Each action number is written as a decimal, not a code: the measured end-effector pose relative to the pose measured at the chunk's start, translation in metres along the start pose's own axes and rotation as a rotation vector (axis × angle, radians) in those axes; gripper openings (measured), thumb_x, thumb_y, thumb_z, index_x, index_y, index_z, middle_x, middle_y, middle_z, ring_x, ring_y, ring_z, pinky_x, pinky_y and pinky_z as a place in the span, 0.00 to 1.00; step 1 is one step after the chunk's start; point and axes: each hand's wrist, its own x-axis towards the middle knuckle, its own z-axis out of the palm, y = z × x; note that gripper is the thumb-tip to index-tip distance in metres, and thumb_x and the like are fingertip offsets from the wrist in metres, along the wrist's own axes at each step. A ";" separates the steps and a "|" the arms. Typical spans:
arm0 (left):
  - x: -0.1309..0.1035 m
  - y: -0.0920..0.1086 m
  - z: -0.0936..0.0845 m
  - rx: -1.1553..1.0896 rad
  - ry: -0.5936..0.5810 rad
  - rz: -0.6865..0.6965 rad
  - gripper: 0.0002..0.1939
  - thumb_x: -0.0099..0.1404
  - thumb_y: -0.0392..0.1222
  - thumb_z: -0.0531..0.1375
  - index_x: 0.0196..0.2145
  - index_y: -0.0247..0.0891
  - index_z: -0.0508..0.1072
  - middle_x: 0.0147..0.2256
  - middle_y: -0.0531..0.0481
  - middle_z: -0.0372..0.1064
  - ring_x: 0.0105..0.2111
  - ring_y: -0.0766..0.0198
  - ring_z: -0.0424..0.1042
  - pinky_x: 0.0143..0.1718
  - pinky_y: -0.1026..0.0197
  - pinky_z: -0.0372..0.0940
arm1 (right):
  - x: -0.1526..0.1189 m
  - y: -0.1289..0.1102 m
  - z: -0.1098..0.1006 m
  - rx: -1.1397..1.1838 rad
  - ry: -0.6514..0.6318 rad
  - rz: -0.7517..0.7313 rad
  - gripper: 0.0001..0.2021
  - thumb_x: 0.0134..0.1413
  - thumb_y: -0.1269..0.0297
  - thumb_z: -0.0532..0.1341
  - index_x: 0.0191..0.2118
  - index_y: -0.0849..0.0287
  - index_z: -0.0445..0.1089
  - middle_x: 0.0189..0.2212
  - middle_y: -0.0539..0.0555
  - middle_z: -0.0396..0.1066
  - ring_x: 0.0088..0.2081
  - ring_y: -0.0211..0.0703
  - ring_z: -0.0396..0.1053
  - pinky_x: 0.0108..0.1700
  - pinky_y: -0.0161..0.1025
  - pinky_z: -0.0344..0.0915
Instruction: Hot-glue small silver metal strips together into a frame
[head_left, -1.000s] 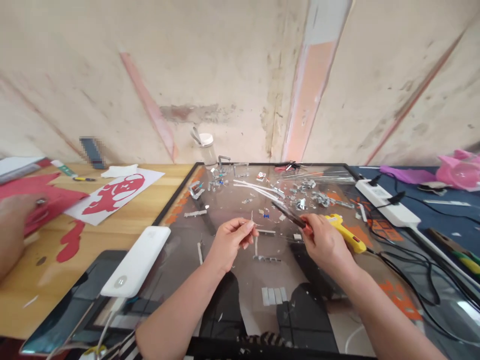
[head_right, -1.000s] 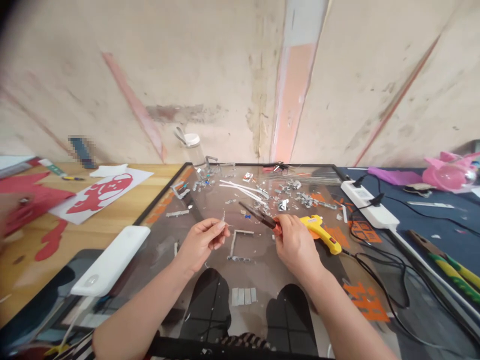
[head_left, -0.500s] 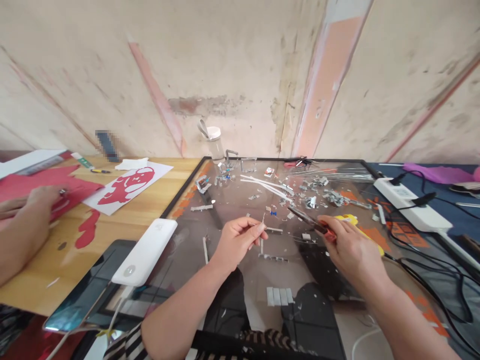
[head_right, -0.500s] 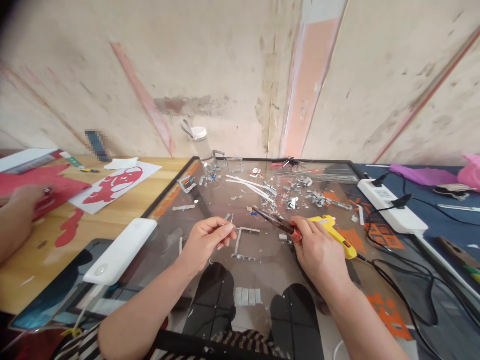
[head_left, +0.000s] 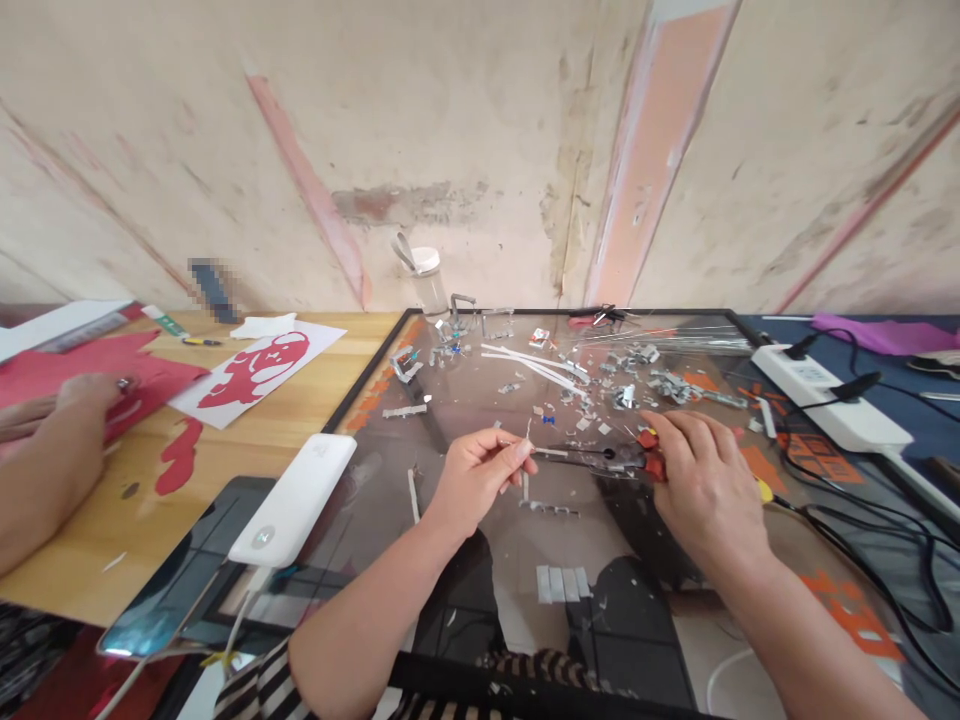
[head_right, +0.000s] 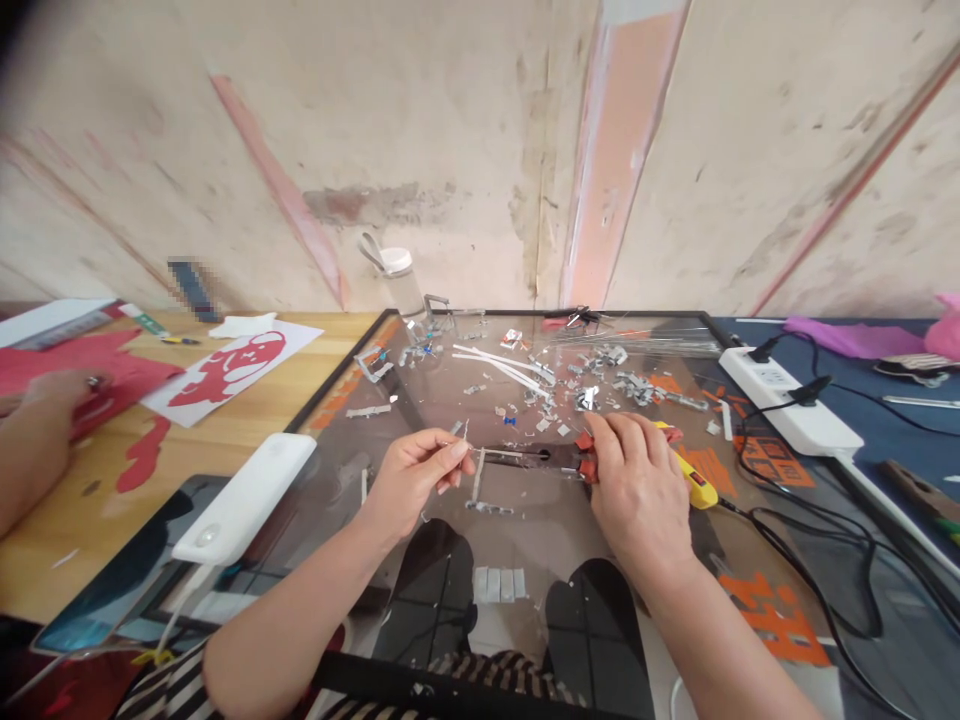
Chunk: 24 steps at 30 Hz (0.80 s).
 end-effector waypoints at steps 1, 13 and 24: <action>0.000 0.000 0.000 -0.003 0.000 -0.004 0.11 0.58 0.45 0.62 0.26 0.34 0.73 0.23 0.50 0.70 0.20 0.73 0.61 0.19 0.69 0.53 | 0.000 -0.001 0.000 -0.002 0.002 0.004 0.21 0.48 0.78 0.55 0.51 0.65 0.65 0.45 0.60 0.68 0.49 0.56 0.62 0.48 0.48 0.62; -0.002 -0.002 0.007 -0.023 -0.001 -0.028 0.12 0.57 0.45 0.62 0.24 0.33 0.72 0.23 0.50 0.70 0.20 0.73 0.62 0.20 0.69 0.55 | 0.000 -0.009 0.001 -0.070 0.010 -0.018 0.18 0.50 0.76 0.56 0.49 0.65 0.68 0.42 0.60 0.70 0.44 0.54 0.63 0.45 0.47 0.62; -0.003 -0.004 0.007 0.012 -0.003 -0.023 0.13 0.58 0.47 0.61 0.24 0.33 0.72 0.23 0.50 0.71 0.20 0.72 0.63 0.21 0.69 0.57 | -0.001 -0.009 0.000 -0.089 -0.040 -0.001 0.16 0.50 0.75 0.56 0.46 0.61 0.69 0.38 0.57 0.70 0.41 0.52 0.63 0.40 0.43 0.60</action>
